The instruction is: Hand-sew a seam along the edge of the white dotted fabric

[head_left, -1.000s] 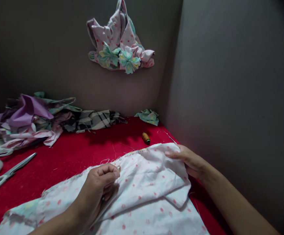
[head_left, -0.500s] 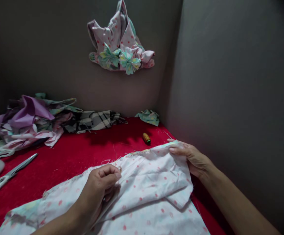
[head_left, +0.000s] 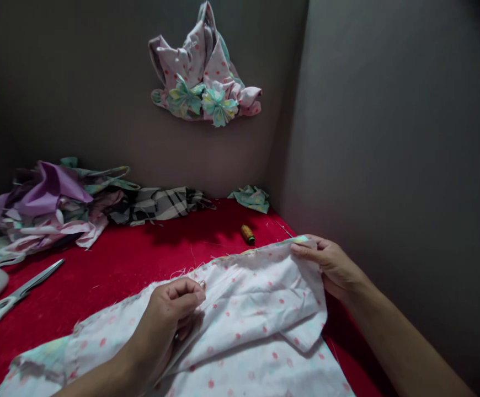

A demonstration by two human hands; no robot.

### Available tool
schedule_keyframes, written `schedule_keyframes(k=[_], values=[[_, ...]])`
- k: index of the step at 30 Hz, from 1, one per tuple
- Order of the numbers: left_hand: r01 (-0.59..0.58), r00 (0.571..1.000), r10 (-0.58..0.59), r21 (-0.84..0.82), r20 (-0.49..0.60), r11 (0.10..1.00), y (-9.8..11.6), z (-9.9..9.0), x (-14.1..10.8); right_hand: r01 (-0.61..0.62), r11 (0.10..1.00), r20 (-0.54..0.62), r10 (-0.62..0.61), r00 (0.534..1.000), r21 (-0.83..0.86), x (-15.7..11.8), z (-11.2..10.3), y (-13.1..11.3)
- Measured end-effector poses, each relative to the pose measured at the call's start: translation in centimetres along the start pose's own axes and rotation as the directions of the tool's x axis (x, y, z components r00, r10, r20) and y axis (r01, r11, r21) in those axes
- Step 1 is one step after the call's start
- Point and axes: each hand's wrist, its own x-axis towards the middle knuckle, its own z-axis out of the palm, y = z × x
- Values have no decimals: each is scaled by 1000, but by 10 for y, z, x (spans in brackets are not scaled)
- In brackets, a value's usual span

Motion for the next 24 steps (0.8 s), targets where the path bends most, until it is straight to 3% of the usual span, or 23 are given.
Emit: schedule_keyframes(k=[4,8,15,20,24], values=[[2,1000,-2,-9,14,1000,-1,0,0,128,992,-121,-128,984,-2,2,-2,-4],[8,1000,-8,-4,11,1000,0,1,0,231,973,-150,-232,961,-27,3,-4,-7],[6,1000,-6,12,-6,1000,1,1,-1,155,962,-116,-184,976,-223,6,-11,-3],[-3,1000,3,1,1,1000,-1,-1,1,227,867,-150,-322,935,-444,10,-15,3],[13,1000,-13,25,-14,1000,-4,-2,4,221,875,-109,-294,950,-432,8,-9,4]])
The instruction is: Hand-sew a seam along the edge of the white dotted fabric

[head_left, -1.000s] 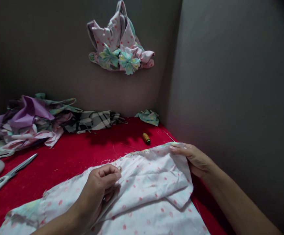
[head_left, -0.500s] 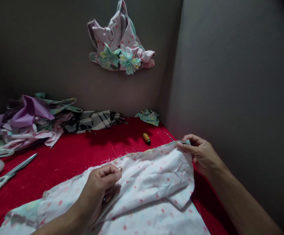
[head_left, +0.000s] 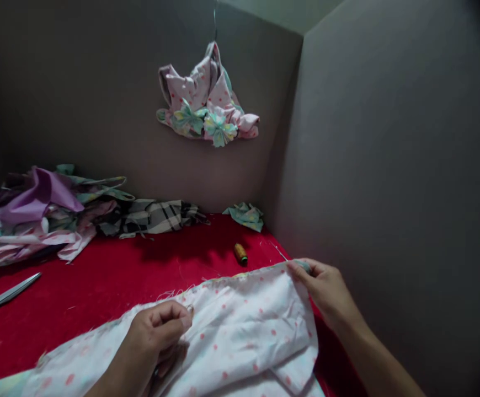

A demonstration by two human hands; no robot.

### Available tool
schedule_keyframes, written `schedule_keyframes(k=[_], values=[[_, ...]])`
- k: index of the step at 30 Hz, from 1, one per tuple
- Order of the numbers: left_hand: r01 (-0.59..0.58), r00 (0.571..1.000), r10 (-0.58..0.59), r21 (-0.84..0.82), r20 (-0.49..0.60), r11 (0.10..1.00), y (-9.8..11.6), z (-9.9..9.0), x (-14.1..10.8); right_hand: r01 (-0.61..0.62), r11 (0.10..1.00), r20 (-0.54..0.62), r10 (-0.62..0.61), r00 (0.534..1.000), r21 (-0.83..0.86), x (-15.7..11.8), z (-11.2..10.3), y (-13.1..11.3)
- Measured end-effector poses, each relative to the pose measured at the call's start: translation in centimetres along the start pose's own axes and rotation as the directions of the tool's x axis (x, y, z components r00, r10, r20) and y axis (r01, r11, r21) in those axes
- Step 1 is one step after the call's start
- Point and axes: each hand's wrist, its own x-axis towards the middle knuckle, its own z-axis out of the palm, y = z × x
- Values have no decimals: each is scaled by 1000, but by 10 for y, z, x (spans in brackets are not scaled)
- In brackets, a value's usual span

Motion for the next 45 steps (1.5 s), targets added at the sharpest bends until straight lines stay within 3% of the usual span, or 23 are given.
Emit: schedule_keyframes(k=[5,9,15,18,21,26,30,34,37,39,40,41,42,43,44,45], values=[[-14,1000,14,31,13,999,-1,1,2,-173,922,121,139,983,346,-7,18,-1],[11,1000,-12,62,6,998,1,1,2,-268,854,129,235,963,447,-12,29,4],[46,999,-46,1,19,999,3,0,4,-393,872,311,301,901,293,-23,31,-5],[40,998,-37,-71,45,997,2,-2,5,-380,918,342,324,882,111,-22,33,-3],[24,998,-20,-75,55,997,0,-3,7,-352,934,348,313,884,56,-19,38,3],[7,1000,-5,-194,8,981,3,-4,8,-463,880,397,390,831,105,-19,46,2],[-75,989,44,-217,-144,973,32,-18,12,-420,907,371,376,849,40,-18,47,1],[-307,894,245,-116,-375,945,80,-50,15,-393,919,359,360,861,19,-14,47,11],[-496,724,448,56,-524,867,109,-68,12,-359,933,281,348,894,-14,-12,48,17],[-506,616,576,291,-537,812,118,-70,8,-348,937,269,340,901,-20,-11,48,19],[-453,619,613,414,-491,789,119,-67,5,-349,937,275,340,899,-15,-11,47,20],[-381,676,615,522,-406,763,116,-62,4,-352,936,283,340,897,-9,-11,47,20],[-314,770,571,609,-286,728,111,-55,3,-353,936,286,340,896,-7,-11,47,20],[-268,864,482,674,-148,688,103,-46,2,-350,937,280,338,898,-10,-11,47,20],[-244,930,366,724,-13,646,94,-36,3,-341,940,272,331,903,-14,-11,47,20],[-234,962,255,769,95,596,83,-25,4,-327,945,262,319,911,-16,-11,47,20]])
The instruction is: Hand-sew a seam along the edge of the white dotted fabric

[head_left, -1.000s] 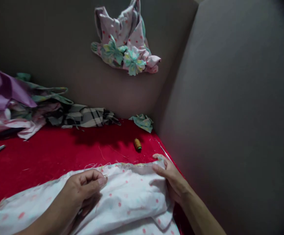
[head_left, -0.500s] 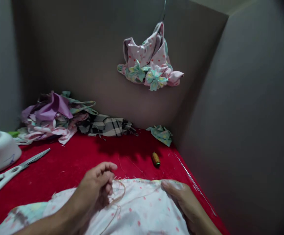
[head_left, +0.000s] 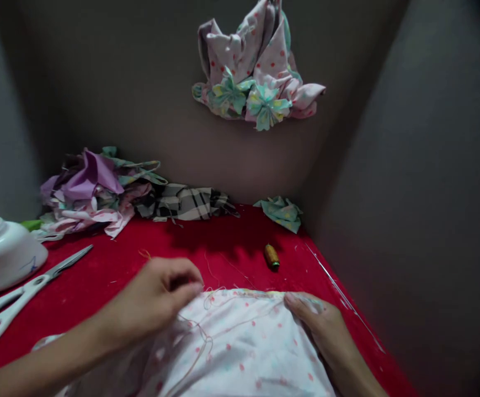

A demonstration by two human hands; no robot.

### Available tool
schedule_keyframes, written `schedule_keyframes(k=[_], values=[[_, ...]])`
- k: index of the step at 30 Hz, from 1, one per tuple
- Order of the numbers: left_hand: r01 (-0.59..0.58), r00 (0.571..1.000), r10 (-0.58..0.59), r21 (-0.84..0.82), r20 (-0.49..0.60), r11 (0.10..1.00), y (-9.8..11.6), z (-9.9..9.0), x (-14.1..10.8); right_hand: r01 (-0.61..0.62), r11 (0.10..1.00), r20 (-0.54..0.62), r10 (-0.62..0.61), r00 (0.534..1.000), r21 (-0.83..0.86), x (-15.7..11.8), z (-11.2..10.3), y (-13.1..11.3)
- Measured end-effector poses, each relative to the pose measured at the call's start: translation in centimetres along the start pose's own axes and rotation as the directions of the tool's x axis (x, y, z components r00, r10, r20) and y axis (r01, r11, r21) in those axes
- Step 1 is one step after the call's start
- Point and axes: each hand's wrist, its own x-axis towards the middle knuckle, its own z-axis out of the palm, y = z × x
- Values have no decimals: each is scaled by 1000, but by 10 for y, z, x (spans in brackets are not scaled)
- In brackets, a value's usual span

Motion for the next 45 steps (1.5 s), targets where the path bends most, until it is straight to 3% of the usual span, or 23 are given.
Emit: schedule_keyframes(k=[1,3,7,14,21,25,28,30,31,33,35,37,41,45], values=[[-15,994,6,74,110,997,1,15,0,16,1000,-8,-16,1000,-6,0,0,0],[-62,978,8,257,208,964,3,43,1,50,999,-16,-50,999,-6,-1,1,1],[-143,973,26,511,230,848,4,74,11,69,998,-21,-69,997,12,-3,2,0],[-11,973,-67,335,220,942,-9,74,30,35,999,-19,-36,999,-7,-2,0,1],[-147,977,58,455,204,878,-17,85,23,8,999,12,-8,1000,-36,-3,0,1],[-167,959,71,349,273,922,-11,68,30,-9,999,16,10,1000,-43,-3,-1,0],[-187,970,129,294,206,937,-1,33,38,1,999,23,0,1000,-52,-2,-1,0],[-165,986,153,289,64,943,4,2,44,11,999,23,-10,1000,-49,-2,-1,0],[-120,987,145,299,-63,947,6,-14,47,15,999,21,-14,1000,-46,-2,-1,-1],[3,941,121,365,-315,931,6,-42,53,17,999,16,-16,1000,-41,-2,-1,-1],[94,879,95,367,-467,926,4,-59,58,11,999,15,-11,1000,-38,-2,0,-2],[120,856,35,265,-515,957,2,-62,61,10,999,11,-9,1000,-45,-2,0,-2],[108,850,-67,47,-523,993,2,-40,62,13,998,5,-13,1000,-57,-3,0,-1],[95,857,-63,38,-511,995,-6,-36,64,17,998,0,-17,1000,-61,-3,0,-1]])
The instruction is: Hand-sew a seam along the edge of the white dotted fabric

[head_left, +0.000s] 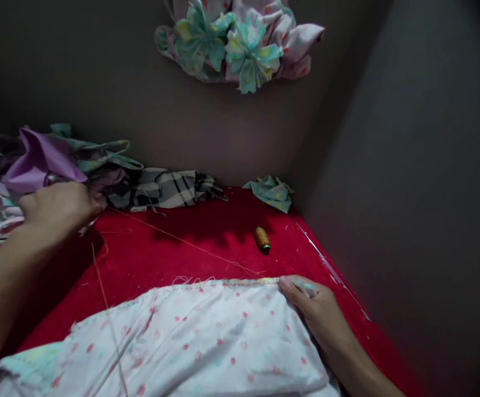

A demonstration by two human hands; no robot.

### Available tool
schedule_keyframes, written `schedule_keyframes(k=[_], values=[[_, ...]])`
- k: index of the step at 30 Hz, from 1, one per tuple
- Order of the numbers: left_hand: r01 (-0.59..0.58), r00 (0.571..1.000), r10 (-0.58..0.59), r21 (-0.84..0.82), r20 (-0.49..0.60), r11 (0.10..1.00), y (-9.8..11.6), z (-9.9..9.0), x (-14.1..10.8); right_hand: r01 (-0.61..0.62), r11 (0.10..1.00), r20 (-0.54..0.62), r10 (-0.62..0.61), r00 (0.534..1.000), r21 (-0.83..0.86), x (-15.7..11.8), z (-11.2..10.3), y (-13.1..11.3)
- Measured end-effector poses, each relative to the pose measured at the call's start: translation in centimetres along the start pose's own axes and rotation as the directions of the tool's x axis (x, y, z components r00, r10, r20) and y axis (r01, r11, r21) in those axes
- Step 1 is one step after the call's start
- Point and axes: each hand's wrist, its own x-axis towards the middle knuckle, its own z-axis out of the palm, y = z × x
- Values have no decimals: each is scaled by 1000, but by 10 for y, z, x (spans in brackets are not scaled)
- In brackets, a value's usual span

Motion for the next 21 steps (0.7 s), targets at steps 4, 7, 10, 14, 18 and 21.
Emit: schedule_keyframes(k=[4,7,10,14,18,21], values=[[-72,993,66,50,103,996,-1,-2,9,-5,1000,-13,5,1000,17,0,0,-2],[-183,909,156,33,386,983,15,19,0,31,999,-19,-30,999,37,0,0,-3],[-343,697,299,-64,652,937,33,59,-21,64,995,-9,-63,998,72,0,0,-3],[-319,525,346,-197,777,927,33,106,-35,68,994,-6,-68,998,84,0,-1,-4],[-36,379,331,-343,864,939,16,125,-37,50,993,3,-51,999,105,0,-1,-6],[52,388,307,-353,869,934,11,128,-42,39,995,8,-40,999,90,0,0,-6]])
